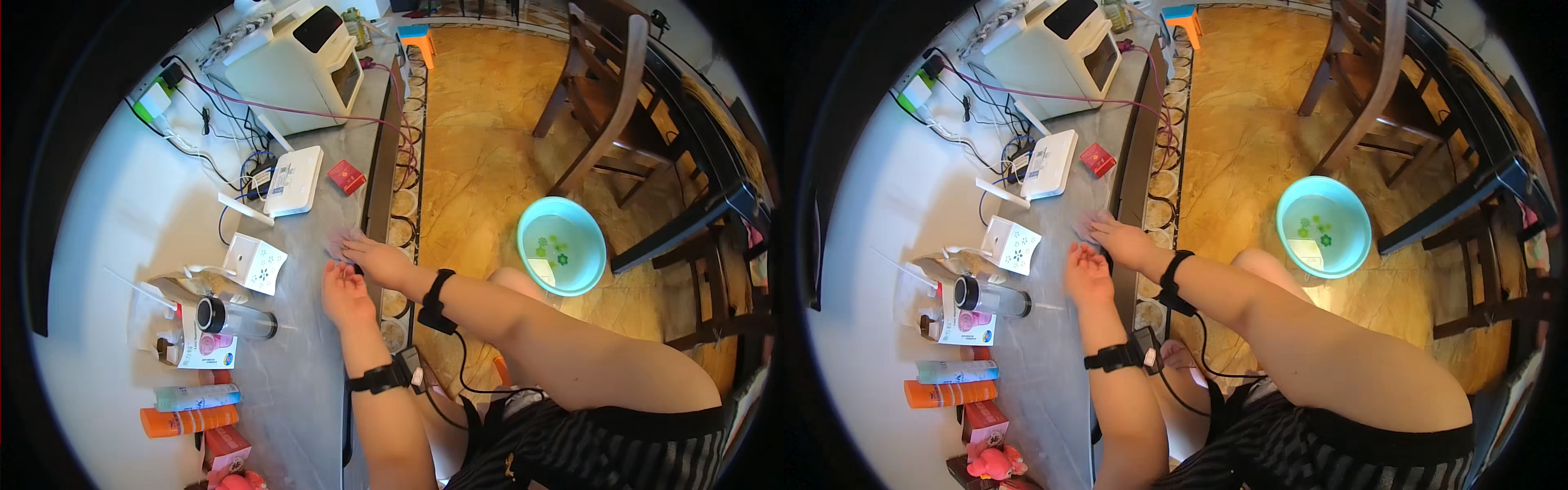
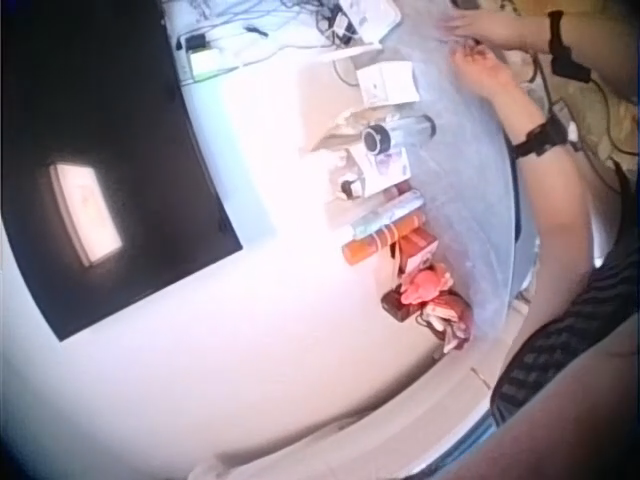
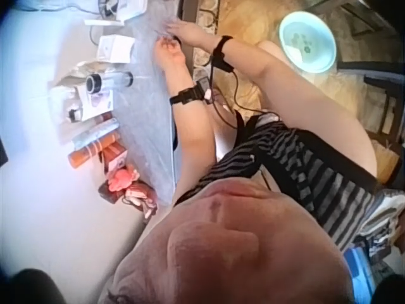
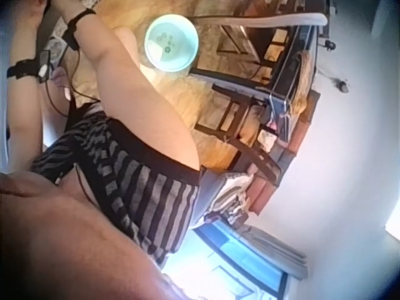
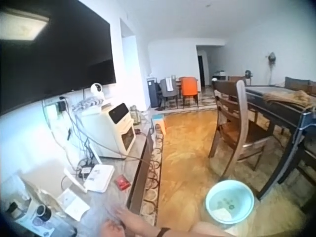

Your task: The person clears a table by moving a fan, a tray, and various bottles, then wipes the surface with a cloth. They rinse the cloth in a basin, apply liquid from a bottle and spray from a canister to it, and scrub the cloth together by hand.

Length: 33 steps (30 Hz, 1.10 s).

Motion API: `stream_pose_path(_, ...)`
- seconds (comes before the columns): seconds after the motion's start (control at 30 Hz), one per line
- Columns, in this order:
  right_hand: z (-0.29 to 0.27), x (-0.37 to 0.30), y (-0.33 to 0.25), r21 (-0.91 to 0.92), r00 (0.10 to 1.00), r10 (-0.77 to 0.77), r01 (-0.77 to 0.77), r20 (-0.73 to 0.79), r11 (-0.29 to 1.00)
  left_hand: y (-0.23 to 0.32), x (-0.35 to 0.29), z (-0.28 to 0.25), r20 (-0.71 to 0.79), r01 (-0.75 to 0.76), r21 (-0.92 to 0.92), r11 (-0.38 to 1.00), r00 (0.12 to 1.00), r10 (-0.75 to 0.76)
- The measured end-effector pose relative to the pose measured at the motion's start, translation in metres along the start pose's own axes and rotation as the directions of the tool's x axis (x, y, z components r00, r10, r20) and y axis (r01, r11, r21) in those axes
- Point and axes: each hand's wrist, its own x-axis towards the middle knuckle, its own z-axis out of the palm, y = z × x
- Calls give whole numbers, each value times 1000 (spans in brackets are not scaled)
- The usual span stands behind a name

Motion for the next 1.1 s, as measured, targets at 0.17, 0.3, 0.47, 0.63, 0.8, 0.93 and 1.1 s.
stream_pose_path(0.17, -35, -88, 14, 555, 828, 476, -554, 295, 620, -28, 0, 19, 184, 176, -67, 982, 970, -161)
stream_pose_path(0.3, -129, -163, -3, 787, 496, 801, -616, 337, 50, -43, -12, 40, 290, 246, 9, 969, 927, -238)
stream_pose_path(0.47, -191, -243, 32, 883, 343, 885, -448, 316, -142, -50, -19, 55, 372, 233, 197, 952, 881, -292)
stream_pose_path(0.63, -252, -263, 12, 935, 629, 736, 41, 250, -352, -52, -34, 64, 306, 184, 248, 951, 917, -257)
stream_pose_path(0.8, -273, -299, 38, 924, 762, 631, 126, 143, -361, -82, -102, 102, 464, 280, 183, 942, 820, -334)
stream_pose_path(0.93, -248, -308, 92, 929, 488, 858, 220, 160, -298, -120, -150, 118, 490, 334, 390, 858, 714, -501)
stream_pose_path(1.1, -191, -360, 191, 888, 70, 931, 281, 359, -363, -208, -146, 142, 401, 416, 570, 708, 611, -682)
